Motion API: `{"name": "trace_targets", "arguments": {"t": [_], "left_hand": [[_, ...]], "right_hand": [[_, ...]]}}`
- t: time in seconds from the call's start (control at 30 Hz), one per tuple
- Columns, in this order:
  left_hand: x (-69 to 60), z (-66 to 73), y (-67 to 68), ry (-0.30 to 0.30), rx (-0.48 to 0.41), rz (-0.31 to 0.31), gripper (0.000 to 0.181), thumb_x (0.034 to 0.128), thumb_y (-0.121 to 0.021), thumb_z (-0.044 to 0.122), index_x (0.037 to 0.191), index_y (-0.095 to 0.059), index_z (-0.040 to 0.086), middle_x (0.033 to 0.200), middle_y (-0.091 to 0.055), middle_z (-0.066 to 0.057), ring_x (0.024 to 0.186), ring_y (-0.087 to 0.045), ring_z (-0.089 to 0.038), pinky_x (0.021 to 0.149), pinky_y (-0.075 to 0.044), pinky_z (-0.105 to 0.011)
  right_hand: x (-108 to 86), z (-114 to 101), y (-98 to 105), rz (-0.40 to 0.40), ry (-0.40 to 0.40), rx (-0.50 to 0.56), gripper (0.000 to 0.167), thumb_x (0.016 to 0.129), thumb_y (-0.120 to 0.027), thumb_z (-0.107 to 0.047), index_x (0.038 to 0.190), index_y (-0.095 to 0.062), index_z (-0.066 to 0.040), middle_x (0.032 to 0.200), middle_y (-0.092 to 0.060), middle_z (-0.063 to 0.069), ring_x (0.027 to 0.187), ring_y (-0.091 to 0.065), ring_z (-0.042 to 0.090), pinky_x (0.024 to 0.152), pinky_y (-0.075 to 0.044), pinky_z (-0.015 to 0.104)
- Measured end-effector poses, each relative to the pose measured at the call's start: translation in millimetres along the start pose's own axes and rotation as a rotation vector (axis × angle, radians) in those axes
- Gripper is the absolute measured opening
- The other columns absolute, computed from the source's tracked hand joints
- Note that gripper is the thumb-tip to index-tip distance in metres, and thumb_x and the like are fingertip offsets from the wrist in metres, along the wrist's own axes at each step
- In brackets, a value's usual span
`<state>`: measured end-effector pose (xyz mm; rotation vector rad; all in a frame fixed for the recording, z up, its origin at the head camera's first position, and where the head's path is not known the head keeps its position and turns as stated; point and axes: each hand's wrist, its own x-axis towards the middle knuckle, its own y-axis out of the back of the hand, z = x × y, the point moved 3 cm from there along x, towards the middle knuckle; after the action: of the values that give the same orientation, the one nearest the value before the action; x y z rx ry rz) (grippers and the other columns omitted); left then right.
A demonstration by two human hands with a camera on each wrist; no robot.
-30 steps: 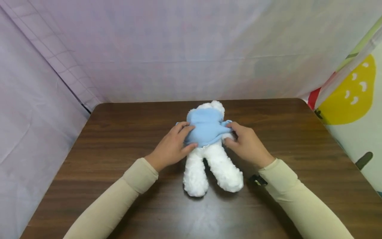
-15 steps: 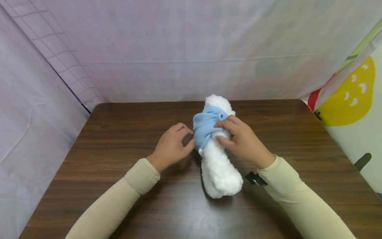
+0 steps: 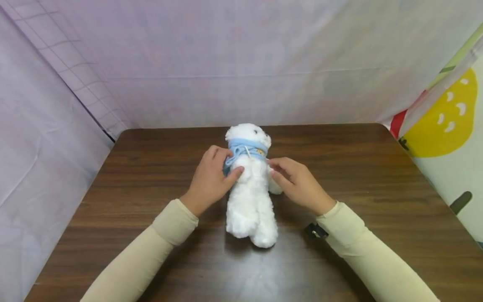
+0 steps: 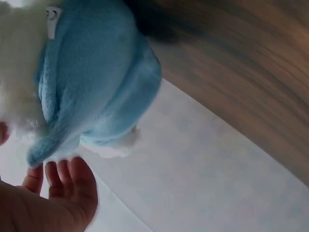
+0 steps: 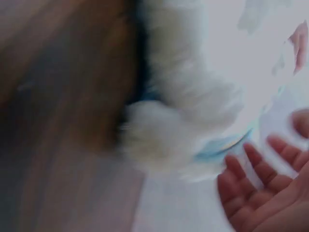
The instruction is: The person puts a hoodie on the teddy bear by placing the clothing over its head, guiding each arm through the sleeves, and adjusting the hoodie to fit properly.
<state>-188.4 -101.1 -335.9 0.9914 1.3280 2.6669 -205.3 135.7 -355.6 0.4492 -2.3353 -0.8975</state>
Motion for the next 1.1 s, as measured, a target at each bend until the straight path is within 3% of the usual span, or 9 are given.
{"name": "trace_targets", "arguments": {"t": [0.13,0.27,0.37,0.47,0.67,0.87,0.97,1.1], "left_hand": [[-6.6,-4.6,1.1,0.007,0.053,-0.004,0.031,0.0882,-0.077,0.028,0.1,-0.06,0.006,0.091,-0.05,-0.007,0.078,-0.048,-0.021,0.066,-0.044,-0.036],[-11.6,-9.3,-4.8,0.014,-0.01,-0.021,0.021,0.0913,-0.074,0.023,0.095,-0.06,0.008,0.084,-0.052,-0.003,0.071,-0.051,-0.016,0.063,-0.044,-0.032],[-13.6,-13.0,-9.4,0.041,-0.103,-0.016,0.023,0.0919,-0.074,0.021,0.105,-0.063,0.005,0.091,-0.053,-0.006,0.077,-0.053,-0.018,0.067,-0.047,-0.031],[-14.6,-16.3,-11.5,0.064,-0.16,-0.019,0.03,0.0928,-0.073,0.02,0.116,-0.064,0.003,0.101,-0.054,-0.009,0.08,-0.055,-0.019,0.07,-0.049,-0.032],[-17.7,-20.0,-15.6,0.043,-0.115,-0.107,0.038,0.1006,-0.061,0.021,0.131,-0.062,-0.001,0.113,-0.056,-0.012,0.087,-0.055,-0.019,0.076,-0.048,-0.034],[-17.9,-16.3,-12.7,-0.036,-0.113,-0.169,0.033,0.1012,-0.055,0.008,0.132,-0.06,-0.005,0.116,-0.059,-0.015,0.093,-0.058,-0.022,0.079,-0.049,-0.035],[-17.0,-16.1,-14.6,0.003,-0.142,-0.23,0.035,0.1014,-0.056,0.01,0.134,-0.058,-0.004,0.12,-0.058,-0.014,0.096,-0.058,-0.021,0.08,-0.049,-0.035],[-16.7,-17.3,-20.7,0.064,-0.116,-0.306,0.034,0.0995,-0.063,0.019,0.129,-0.061,0.001,0.118,-0.057,-0.008,0.096,-0.056,-0.018,0.082,-0.049,-0.034]], "right_hand": [[-3.2,28.0,-7.6,-0.113,-0.246,-0.046,0.039,0.103,-0.054,-0.021,0.135,-0.053,0.0,0.126,-0.061,0.018,0.113,-0.059,0.03,0.093,-0.048,0.049],[-4.5,40.3,-15.7,-0.22,-0.338,-0.005,0.048,0.102,-0.054,-0.024,0.142,-0.046,0.001,0.127,-0.061,0.021,0.115,-0.058,0.033,0.093,-0.048,0.05],[-4.0,37.8,-17.4,-0.201,-0.328,0.036,0.05,0.101,-0.058,-0.022,0.142,-0.045,0.003,0.124,-0.062,0.02,0.11,-0.06,0.031,0.09,-0.049,0.048],[-3.2,28.5,-14.6,-0.122,-0.312,0.045,0.049,0.098,-0.063,-0.022,0.14,-0.051,0.001,0.126,-0.062,0.018,0.111,-0.059,0.028,0.091,-0.049,0.046],[-6.0,12.9,-3.9,0.005,-0.308,0.135,0.031,0.102,-0.057,-0.019,0.127,-0.064,-0.003,0.125,-0.064,0.013,0.106,-0.059,0.024,0.089,-0.049,0.043],[-7.9,9.8,1.8,0.035,-0.278,0.12,0.023,0.102,-0.055,-0.013,0.12,-0.067,-0.006,0.114,-0.068,0.008,0.092,-0.059,0.018,0.079,-0.049,0.033],[-6.7,5.1,5.0,0.064,-0.219,0.123,0.019,0.099,-0.06,-0.008,0.115,-0.069,-0.006,0.108,-0.068,0.006,0.088,-0.058,0.017,0.074,-0.049,0.03],[-4.1,4.0,1.5,-0.002,-0.122,0.021,0.017,0.096,-0.062,-0.004,0.113,-0.066,-0.005,0.1,-0.059,0.005,0.084,-0.053,0.017,0.071,-0.046,0.03]]}}
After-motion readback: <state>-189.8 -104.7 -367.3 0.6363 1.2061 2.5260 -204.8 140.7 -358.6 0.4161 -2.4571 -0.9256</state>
